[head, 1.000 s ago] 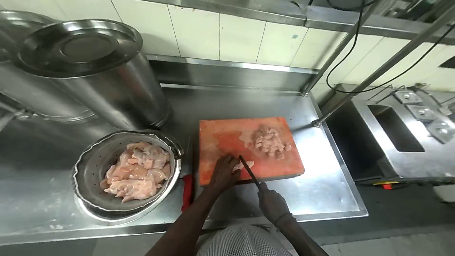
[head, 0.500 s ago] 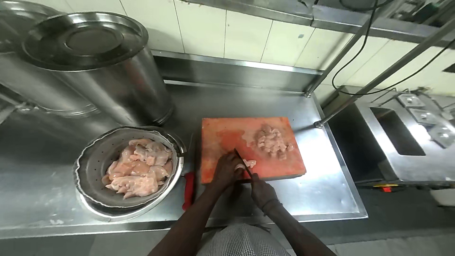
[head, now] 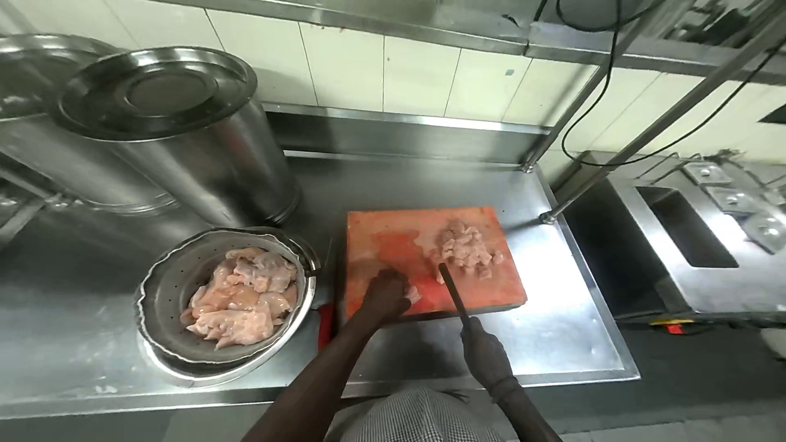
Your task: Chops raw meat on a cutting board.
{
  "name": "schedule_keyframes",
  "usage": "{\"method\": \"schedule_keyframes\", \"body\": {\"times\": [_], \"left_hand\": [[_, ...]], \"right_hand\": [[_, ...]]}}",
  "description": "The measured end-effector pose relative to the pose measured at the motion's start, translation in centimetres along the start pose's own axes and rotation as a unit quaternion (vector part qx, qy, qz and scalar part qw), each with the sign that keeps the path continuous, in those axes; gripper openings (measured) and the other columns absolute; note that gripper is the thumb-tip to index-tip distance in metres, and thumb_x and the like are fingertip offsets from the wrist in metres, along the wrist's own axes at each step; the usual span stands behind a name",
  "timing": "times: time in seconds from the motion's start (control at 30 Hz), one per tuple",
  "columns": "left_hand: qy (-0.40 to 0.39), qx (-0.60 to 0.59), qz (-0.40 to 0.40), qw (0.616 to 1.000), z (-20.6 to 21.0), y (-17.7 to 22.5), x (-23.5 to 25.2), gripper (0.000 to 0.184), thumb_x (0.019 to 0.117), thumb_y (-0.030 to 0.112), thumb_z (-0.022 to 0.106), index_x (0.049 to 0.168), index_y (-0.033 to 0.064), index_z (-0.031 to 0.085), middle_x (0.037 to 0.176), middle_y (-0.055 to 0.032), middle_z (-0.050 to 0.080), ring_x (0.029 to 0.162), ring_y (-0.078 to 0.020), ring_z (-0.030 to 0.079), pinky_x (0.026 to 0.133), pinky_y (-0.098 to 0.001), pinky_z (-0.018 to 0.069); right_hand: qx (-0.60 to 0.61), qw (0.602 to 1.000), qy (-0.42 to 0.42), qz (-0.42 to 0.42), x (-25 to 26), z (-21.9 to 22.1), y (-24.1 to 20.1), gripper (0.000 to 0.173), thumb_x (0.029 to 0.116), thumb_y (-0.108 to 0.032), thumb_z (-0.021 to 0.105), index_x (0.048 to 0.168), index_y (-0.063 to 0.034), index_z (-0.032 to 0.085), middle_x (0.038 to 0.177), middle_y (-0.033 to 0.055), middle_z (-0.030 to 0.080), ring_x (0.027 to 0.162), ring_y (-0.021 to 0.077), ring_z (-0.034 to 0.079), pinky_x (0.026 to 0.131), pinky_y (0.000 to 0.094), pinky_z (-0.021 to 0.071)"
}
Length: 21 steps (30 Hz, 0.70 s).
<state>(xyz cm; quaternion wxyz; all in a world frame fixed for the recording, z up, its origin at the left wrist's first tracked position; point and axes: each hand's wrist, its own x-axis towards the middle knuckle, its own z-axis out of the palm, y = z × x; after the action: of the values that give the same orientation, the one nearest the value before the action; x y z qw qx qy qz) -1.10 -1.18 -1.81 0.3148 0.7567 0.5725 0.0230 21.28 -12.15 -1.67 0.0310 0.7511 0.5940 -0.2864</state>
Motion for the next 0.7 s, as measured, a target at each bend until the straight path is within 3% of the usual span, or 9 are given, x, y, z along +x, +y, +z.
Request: {"method": "schedule_keyframes", "body": {"times": [0.1, 0.17, 0.23, 0.3, 0.4, 0.47, 0.57, 0.7], "left_hand": [[-0.04, -0.039, -0.012, 0.998, -0.5, 1.1, -0.7, 0.025, 0.0938, 0.019, 0.069, 0.112, 0.0029, 0.068, 0.108, -0.0183, 0.07, 0.104, -0.036, 0.067, 0.09, -0.058, 0.0539], [0.014, -0.19, -0.017, 0.982, -0.7, 1.6, -2.4, 0.023, 0.0944, 0.012, 0.073, 0.111, -0.0009, 0.065, 0.099, -0.0208, 0.068, 0.089, -0.0355, 0.068, 0.08, -0.0553, 0.0556], [0.062, -0.346, -0.034, 0.936, -0.5, 1.7, -3.4, 0.025, 0.0936, 0.008, 0.074, 0.113, -0.0012, 0.061, 0.099, -0.0209, 0.065, 0.083, -0.032, 0.066, 0.073, -0.0499, 0.058], [0.093, -0.405, -0.078, 0.906, -0.5, 1.4, -3.1, 0.027, 0.0942, 0.01, 0.074, 0.113, -0.0008, 0.058, 0.104, -0.0198, 0.063, 0.085, -0.0309, 0.068, 0.075, -0.0493, 0.0612], [0.134, -0.228, -0.128, 0.956, 0.0, -1.1, -2.2, 0.033, 0.0984, 0.025, 0.07, 0.122, 0.0015, 0.065, 0.107, -0.0179, 0.07, 0.095, -0.0321, 0.069, 0.087, -0.0542, 0.0562], [0.176, -0.117, -0.123, 0.97, 0.8, -2.4, -2.7, 0.026, 0.101, 0.024, 0.065, 0.117, 0.0036, 0.068, 0.108, -0.0172, 0.07, 0.1, -0.0339, 0.07, 0.09, -0.0573, 0.0556], [0.259, -0.058, -0.018, 0.964, 2.7, -3.8, -3.3, 0.019, 0.0964, 0.016, 0.07, 0.11, 0.0031, 0.073, 0.114, -0.0174, 0.07, 0.109, -0.035, 0.067, 0.095, -0.0545, 0.0552], [0.294, -0.074, 0.109, 0.947, 4.6, -4.3, -2.8, 0.022, 0.0917, 0.014, 0.074, 0.111, 0.005, 0.073, 0.136, -0.016, 0.063, 0.122, -0.0324, 0.062, 0.102, -0.0471, 0.0534]], "right_hand": [[0.042, 0.999, 0.009, -0.017, -0.2, -0.5, 0.7, 0.032, 0.1102, -0.03, 0.044, 0.131, -0.0084, 0.055, 0.091, 0.0154, 0.069, 0.088, 0.0346, 0.071, 0.081, 0.0525, 0.056], [0.06, 0.998, 0.011, -0.025, -0.4, -0.3, 1.1, 0.03, 0.1098, -0.029, 0.045, 0.128, -0.0082, 0.056, 0.088, 0.0145, 0.068, 0.086, 0.0335, 0.07, 0.08, 0.052, 0.0561], [0.074, 0.997, 0.008, -0.032, -0.5, -0.1, 1.2, 0.03, 0.1097, -0.029, 0.045, 0.128, -0.008, 0.056, 0.087, 0.0138, 0.068, 0.083, 0.0327, 0.07, 0.078, 0.0512, 0.0561], [0.083, 0.996, 0.007, -0.046, -0.7, 0.2, 1.0, 0.03, 0.1095, -0.03, 0.044, 0.127, -0.0081, 0.056, 0.085, 0.0129, 0.067, 0.081, 0.0314, 0.069, 0.077, 0.05, 0.0559], [0.076, 0.995, -0.017, -0.056, -0.7, 0.4, 0.2, 0.031, 0.11, -0.031, 0.043, 0.128, -0.009, 0.055, 0.087, 0.0129, 0.067, 0.084, 0.0317, 0.069, 0.08, 0.0497, 0.0553], [0.06, 0.995, -0.031, -0.071, -0.5, 0.7, -0.1, 0.031, 0.1103, -0.031, 0.042, 0.127, -0.0093, 0.055, 0.087, 0.0123, 0.067, 0.085, 0.0311, 0.069, 0.08, 0.0493, 0.0557], [0.03, 0.995, -0.061, -0.079, -0.3, 0.8, -1.1, 0.031, 0.1103, -0.032, 0.041, 0.128, -0.0095, 0.054, 0.09, 0.0136, 0.068, 0.088, 0.0326, 0.07, 0.081, 0.0504, 0.0559], [-0.031, 0.992, -0.093, -0.081, 0.0, 0.1, -3.6, 0.039, 0.1107, -0.032, 0.04, 0.144, -0.0136, 0.047, 0.101, 0.0166, 0.071, 0.098, 0.0356, 0.071, 0.086, 0.0525, 0.0556]]}}
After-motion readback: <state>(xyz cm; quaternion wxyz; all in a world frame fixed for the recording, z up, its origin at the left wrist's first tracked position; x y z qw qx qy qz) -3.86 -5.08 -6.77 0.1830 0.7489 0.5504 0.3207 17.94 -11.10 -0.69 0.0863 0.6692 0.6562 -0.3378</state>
